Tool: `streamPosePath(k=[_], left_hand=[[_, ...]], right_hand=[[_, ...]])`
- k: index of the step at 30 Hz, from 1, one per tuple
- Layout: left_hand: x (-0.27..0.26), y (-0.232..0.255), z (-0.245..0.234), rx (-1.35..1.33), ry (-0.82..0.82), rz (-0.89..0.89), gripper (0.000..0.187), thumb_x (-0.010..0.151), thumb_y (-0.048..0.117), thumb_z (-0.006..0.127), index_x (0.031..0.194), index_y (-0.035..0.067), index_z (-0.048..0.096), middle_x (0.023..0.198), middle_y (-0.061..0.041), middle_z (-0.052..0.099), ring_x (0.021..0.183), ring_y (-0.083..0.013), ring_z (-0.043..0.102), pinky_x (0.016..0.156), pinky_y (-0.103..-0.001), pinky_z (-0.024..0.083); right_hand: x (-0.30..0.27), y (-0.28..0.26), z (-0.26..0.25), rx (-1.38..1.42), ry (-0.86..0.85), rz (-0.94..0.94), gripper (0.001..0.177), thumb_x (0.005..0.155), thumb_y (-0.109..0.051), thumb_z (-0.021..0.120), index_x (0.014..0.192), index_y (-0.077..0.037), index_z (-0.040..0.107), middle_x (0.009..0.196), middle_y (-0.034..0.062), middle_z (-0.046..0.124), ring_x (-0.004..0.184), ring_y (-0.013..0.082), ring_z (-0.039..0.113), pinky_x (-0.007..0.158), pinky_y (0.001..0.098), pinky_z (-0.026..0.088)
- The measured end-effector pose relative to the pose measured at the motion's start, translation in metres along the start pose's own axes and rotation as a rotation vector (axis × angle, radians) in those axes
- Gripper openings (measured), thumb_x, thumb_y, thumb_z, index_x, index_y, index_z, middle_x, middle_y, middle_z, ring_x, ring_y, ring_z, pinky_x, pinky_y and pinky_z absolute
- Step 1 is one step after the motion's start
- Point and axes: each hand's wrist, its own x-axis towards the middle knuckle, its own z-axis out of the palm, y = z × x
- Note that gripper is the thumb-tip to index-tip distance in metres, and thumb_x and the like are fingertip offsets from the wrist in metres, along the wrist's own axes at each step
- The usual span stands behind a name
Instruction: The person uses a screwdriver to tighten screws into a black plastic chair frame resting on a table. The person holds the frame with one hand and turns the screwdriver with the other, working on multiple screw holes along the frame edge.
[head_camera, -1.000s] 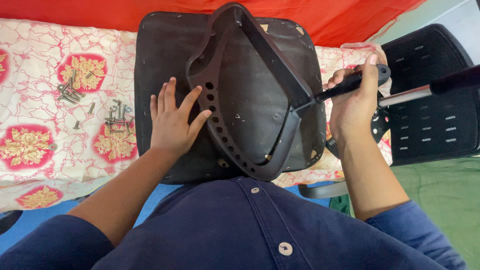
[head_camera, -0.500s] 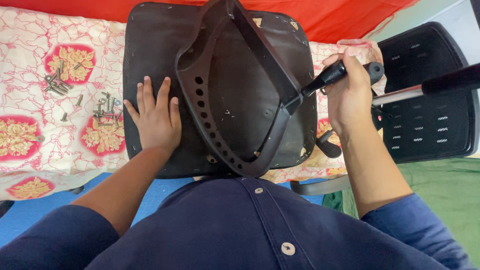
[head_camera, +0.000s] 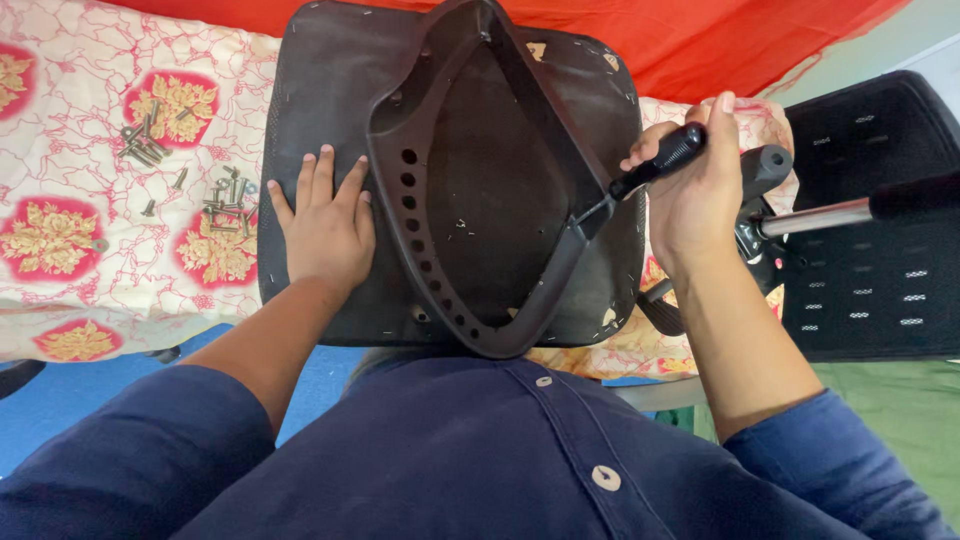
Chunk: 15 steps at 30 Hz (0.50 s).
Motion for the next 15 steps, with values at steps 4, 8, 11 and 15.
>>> streamPosePath(k=[4, 8, 11, 15], left_hand=[[0.001, 0.0033, -0.0023, 0.028, 0.01, 0.002, 0.047, 0.104, 0.03, 0.05, 0.149, 0.018, 0.055, 0.16, -0.019, 0.039, 0.15, -0.0361, 0.031, 0.119, -0.069, 0.01], [0.001, 0.0048, -0.0037, 0.029, 0.014, -0.003, 0.047, 0.103, 0.031, 0.051, 0.148, 0.017, 0.056, 0.159, -0.02, 0.04, 0.149, -0.0366, 0.031, 0.118, -0.069, 0.01], [-0.0001, 0.0045, -0.0027, 0.024, 0.015, -0.013, 0.046, 0.104, 0.032, 0.05, 0.148, 0.018, 0.056, 0.159, -0.019, 0.041, 0.15, -0.0358, 0.032, 0.119, -0.068, 0.011], [0.0009, 0.004, -0.0022, 0.013, 0.025, -0.014, 0.045, 0.106, 0.035, 0.048, 0.148, 0.019, 0.057, 0.159, -0.018, 0.041, 0.15, -0.0347, 0.032, 0.12, -0.067, 0.011]], right_hand=[[0.0017, -0.0014, -0.0014, -0.138, -0.013, -0.038, 0.028, 0.114, -0.038, 0.055, 0.107, -0.011, 0.05, 0.095, 0.0114, 0.059, 0.098, 0.0245, 0.058, 0.099, 0.0432, 0.049], [0.0034, -0.0066, -0.0051, -0.155, -0.028, -0.012, 0.036, 0.113, -0.04, 0.052, 0.101, -0.007, 0.057, 0.102, 0.0105, 0.061, 0.103, 0.0239, 0.06, 0.1, 0.0422, 0.05], [0.004, -0.006, -0.0065, -0.101, -0.014, 0.055, 0.038, 0.111, -0.041, 0.05, 0.096, -0.006, 0.058, 0.095, 0.0101, 0.06, 0.097, 0.0248, 0.059, 0.097, 0.0432, 0.05], [0.0062, -0.0015, -0.006, -0.048, -0.034, 0.072, 0.035, 0.11, -0.038, 0.05, 0.095, -0.007, 0.057, 0.081, 0.0102, 0.055, 0.086, 0.026, 0.056, 0.094, 0.0451, 0.05]])
